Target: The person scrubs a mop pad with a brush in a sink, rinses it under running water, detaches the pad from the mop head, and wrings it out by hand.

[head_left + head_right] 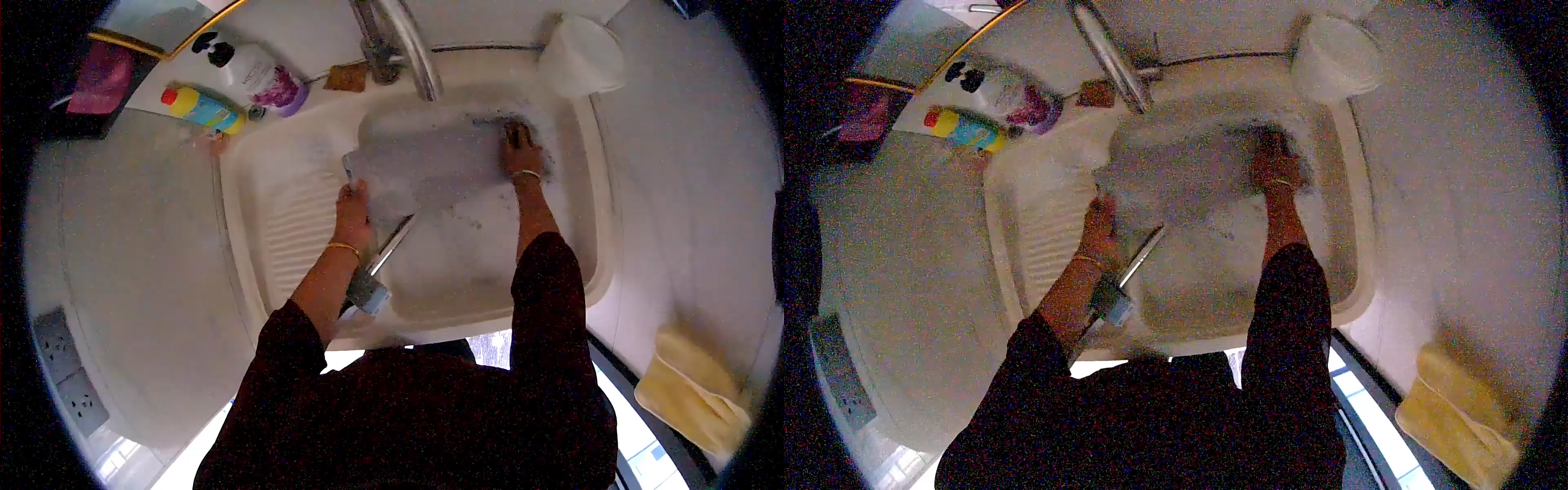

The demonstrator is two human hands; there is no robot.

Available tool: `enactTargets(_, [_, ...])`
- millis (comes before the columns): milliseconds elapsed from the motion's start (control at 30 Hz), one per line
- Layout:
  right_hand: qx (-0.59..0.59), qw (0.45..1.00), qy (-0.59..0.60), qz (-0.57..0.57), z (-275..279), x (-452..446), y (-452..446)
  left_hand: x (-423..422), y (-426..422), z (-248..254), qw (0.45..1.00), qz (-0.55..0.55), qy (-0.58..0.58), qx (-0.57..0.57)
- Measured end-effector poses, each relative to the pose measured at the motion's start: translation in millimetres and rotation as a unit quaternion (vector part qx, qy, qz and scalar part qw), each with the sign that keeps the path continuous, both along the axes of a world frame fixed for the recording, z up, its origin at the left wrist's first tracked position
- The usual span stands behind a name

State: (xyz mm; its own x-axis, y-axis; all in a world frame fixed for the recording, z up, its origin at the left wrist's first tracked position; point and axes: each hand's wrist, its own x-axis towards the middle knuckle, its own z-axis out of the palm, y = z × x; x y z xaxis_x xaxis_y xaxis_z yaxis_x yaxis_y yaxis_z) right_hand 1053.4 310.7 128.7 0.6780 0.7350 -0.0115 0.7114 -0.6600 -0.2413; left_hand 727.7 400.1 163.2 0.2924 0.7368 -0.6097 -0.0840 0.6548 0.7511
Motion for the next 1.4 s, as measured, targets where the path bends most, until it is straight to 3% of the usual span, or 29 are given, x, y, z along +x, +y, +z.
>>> enactTargets(100, [-0.1,0.987,-0.003,-0.127,3,-8,15,12,-8,35,0.996,0.05,0.026,-0.062])
enactTargets(133, [-0.118,0.975,0.013,-0.188,-5,-11,25,3,-9,15,1.0,0.011,0.016,0.024])
enactTargets(167, [-0.123,0.98,0.008,-0.155,-15,-21,36,-6,-11,-4,0.994,-0.019,0.004,0.11])
enactTargets(233, [-0.006,1.0,-0.027,0.01,-24,-50,40,4,-6,6,1.0,0.007,0.004,-0.028])
enactTargets(300, [0.188,0.971,-0.02,0.143,8,-125,56,8,3,8,0.983,0.037,-0.137,-0.115])
enactTargets(333, [0.173,0.976,-0.026,0.13,21,-166,57,11,5,9,0.964,0.049,-0.209,-0.155])
enactTargets(400, [0.099,0.982,0.133,0.095,48,-229,52,7,7,7,0.937,0.032,-0.302,-0.175])
enactTargets(433, [0.091,0.976,0.155,0.123,59,-241,44,6,8,6,0.92,0.021,-0.346,-0.182])
enactTargets(467, [0.079,0.969,0.176,0.152,66,-249,35,-2,16,-16,0.958,-0.002,-0.279,-0.071])
enactTargets(567, [0.243,0.93,0.2,0.191,63,-222,-4,15,10,27,0.964,0.019,-0.227,-0.136])
enactTargets(600, [0.24,0.944,0.135,0.18,58,-197,-13,4,22,-18,0.971,0.006,-0.208,-0.118])
enactTargets(667, [0.23,0.96,0.079,0.14,25,-121,-31,6,23,-32,0.989,-0.057,-0.131,-0.04])
enactTargets(700, [0.219,0.972,-0.046,0.07,-5,-89,-45,9,22,-33,0.992,-0.091,-0.09,0.001])
enactTargets(733, [0.186,0.982,-0.021,0.004,-7,-83,-41,16,14,8,0.993,-0.112,-0.041,0.012])
enactTargets(800, [0.139,0.987,0.005,-0.083,-6,-80,-34,18,4,-3,0.993,-0.052,-0.093,-0.048])
enactTargets(833, [0.157,0.985,-0.001,-0.066,-3,-92,-24,24,3,-8,0.989,-0.024,-0.122,-0.077])
enactTargets(933, [0.237,0.971,0.017,0.025,20,-152,2,24,2,37,0.994,-0.091,-0.057,0.017])
enactTargets(967, [0.255,0.964,0.047,0.056,31,-173,10,19,6,35,0.996,-0.071,-0.055,-0.007])
enactTargets(1033, [0.252,0.952,0.142,0.101,69,-188,8,22,10,40,0.997,-0.037,-0.054,-0.035])
enactTargets(1067, [0.187,0.943,0.248,0.118,104,-186,5,18,8,36,0.994,-0.039,-0.101,-0.028])
enactTargets(1133, [0.256,0.936,0.138,0.2,70,-158,1,13,11,28,0.992,-0.027,-0.113,-0.045])
enactTargets(1200, [0.198,0.975,0.085,0.061,-5,-72,-9,4,22,12,0.992,-0.029,-0.116,-0.044])
enactTargets(1233, [0.107,0.96,-0.219,0.139,-60,-10,-21,-4,26,-4,0.992,-0.042,-0.108,-0.039])
enactTargets(1300, [0.021,0.997,0.052,-0.057,-20,11,-29,-1,26,4,0.997,-0.058,-0.04,-0.038])
enactTargets(1333, [0.017,0.992,0.061,-0.112,-28,25,-25,8,16,36,0.997,-0.061,0.021,-0.044])
enactTargets(1400, [0.136,0.977,-0.158,-0.036,-49,21,-8,11,6,45,0.997,-0.057,0.041,-0.039])
